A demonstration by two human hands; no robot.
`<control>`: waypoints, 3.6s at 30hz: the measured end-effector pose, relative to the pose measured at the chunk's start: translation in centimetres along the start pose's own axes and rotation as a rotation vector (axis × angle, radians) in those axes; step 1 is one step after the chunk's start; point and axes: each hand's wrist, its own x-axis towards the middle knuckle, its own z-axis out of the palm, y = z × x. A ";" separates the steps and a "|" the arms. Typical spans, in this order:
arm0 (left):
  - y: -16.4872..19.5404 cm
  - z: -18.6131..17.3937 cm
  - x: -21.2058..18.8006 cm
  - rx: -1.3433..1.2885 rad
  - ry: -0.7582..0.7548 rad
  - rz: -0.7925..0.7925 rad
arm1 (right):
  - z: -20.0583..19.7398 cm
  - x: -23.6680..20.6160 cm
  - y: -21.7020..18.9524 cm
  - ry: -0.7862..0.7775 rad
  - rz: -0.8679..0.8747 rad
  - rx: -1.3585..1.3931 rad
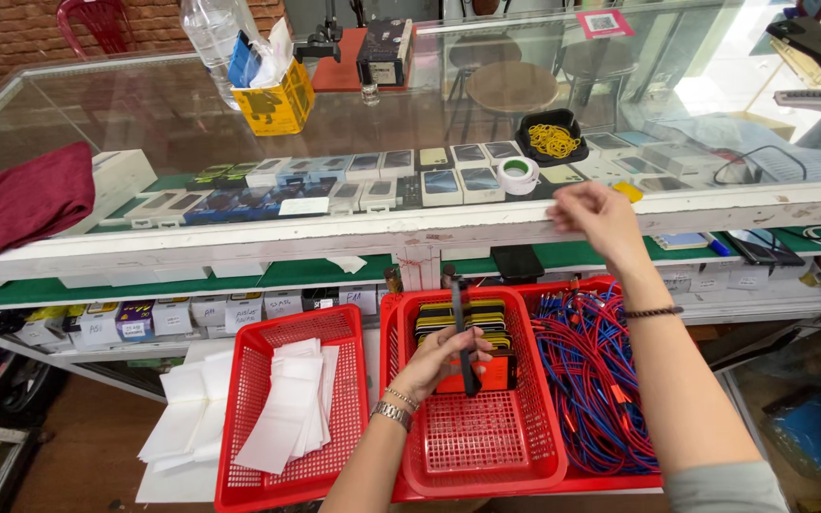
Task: The person sorts phone accessories from red baskets, placing foam padding sheets between phone cases and coiling cables into organized piles. They stack items one at a time, separating cases, cables, and foam into different compartments of the baskets.
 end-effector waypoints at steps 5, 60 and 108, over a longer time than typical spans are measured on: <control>-0.2 0.6 0.5 -0.299 -0.023 0.050 | -1.1 6.6 3.6 0.422 -0.268 -0.466; 2.1 -2.6 -4.2 0.386 0.007 -0.264 | 10.4 -22.9 -1.9 -0.495 0.181 -0.076; -5.4 1.4 -5.0 1.262 0.843 0.377 | 15.8 -16.3 12.9 0.191 0.295 -0.543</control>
